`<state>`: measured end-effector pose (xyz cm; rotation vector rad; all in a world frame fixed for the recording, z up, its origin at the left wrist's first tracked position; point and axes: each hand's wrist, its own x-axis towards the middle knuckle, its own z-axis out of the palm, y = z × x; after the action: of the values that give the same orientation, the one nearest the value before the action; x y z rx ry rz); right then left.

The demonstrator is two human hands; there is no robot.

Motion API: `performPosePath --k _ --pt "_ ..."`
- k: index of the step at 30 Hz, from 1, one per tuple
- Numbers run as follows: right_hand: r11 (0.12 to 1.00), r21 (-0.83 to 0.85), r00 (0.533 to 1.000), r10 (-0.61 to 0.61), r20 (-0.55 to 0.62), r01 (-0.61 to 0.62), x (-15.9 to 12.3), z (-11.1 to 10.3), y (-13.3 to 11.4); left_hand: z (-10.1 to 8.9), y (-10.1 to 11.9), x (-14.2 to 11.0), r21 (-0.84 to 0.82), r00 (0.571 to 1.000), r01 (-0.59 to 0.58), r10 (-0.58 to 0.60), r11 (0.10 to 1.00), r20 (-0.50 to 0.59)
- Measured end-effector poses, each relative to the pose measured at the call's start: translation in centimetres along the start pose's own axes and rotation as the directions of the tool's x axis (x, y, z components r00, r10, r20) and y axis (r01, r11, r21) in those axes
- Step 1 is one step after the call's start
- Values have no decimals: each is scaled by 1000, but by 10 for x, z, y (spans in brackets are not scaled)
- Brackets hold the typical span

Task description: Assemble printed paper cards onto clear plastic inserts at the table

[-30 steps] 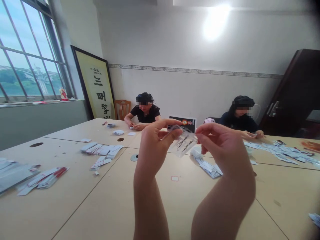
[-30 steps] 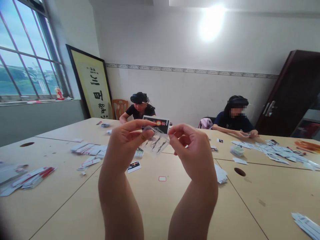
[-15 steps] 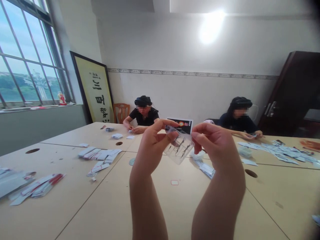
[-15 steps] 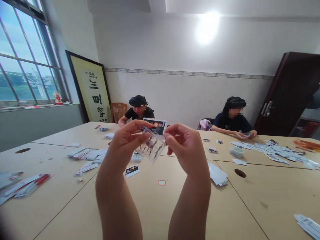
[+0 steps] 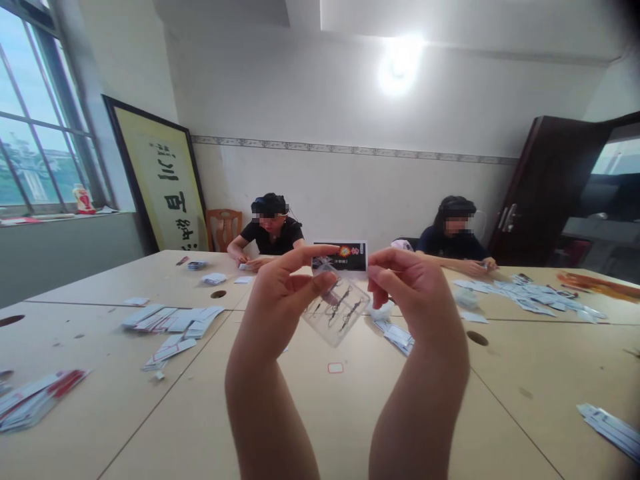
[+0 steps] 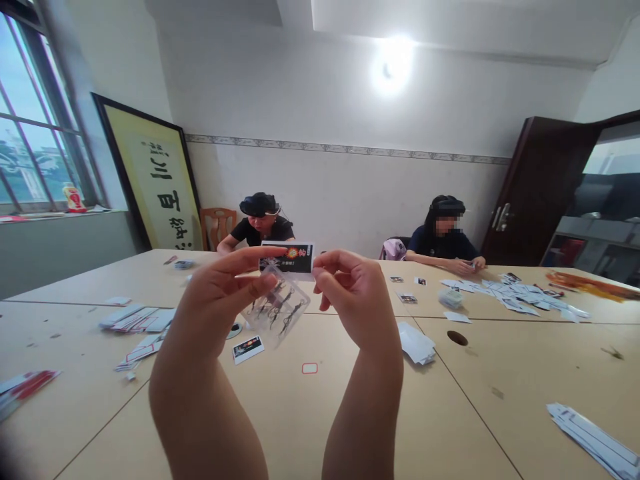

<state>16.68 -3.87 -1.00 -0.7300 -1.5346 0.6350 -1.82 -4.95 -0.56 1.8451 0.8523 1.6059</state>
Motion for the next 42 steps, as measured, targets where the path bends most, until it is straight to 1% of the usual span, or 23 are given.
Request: performPosePath --k 4,7,8,10,12,13,15,18,20,22,26,30,35,36,39,42 --pt "999 -21 1000 29 -6 -29 -1 -2 -3 1 -1 1 -17 1000 -1 1 1000 13" --pt "998 -30 998 58 -36 -59 1 -1 -3 0 -2 -1 -33 998 43 -42 999 36" --pt "998 -34 997 60 -54 -62 2 0 -2 0 -1 -2 -20 998 59 -59 998 14" --pt "998 -38 994 47 -101 -51 5 1 1 -2 1 -7 30 994 70 -67 997 -88" --pt "999 -37 988 22 -154 -28 7 1 4 -4 6 -12 56 983 46 -35 997 -183" --pt "999 -36 984 10 -178 -17 8 1 5 -4 9 -15 49 981 22 -12 999 -194" --pt "999 -34 979 -6 -205 -1 8 2 6 -4 14 -18 11 988 -45 46 999 -150" --pt "999 -42 981 -10 -192 2 8 4 5 1 15 -15 -21 989 -145 144 989 -40" --pt "998 -59 984 -6 -175 -4 7 5 3 5 11 -9 -6 986 -164 165 986 22" --pt "997 -73 986 -4 -168 -8 7 7 2 8 4 -3 37 987 -158 156 987 45" --pt "998 -60 987 -5 -161 -4 6 7 2 9 -6 7 105 985 -174 174 979 7" --pt "999 -36 985 2 -171 -8 6 7 2 12 -1 7 92 984 -175 176 980 -8" --pt "1000 -10 990 -8 -142 7 6 6 1 24 8 4 55 973 -153 160 987 -167" --pt "1000 -7 991 -9 -134 8 6 6 1 27 9 4 57 971 -143 151 988 -185" --pt "1000 1 991 -12 -137 13 6 6 1 34 10 4 109 974 -107 126 988 -186" --pt "999 18 988 -28 -153 31 5 7 0 39 10 5 137 973 -105 130 985 -192"
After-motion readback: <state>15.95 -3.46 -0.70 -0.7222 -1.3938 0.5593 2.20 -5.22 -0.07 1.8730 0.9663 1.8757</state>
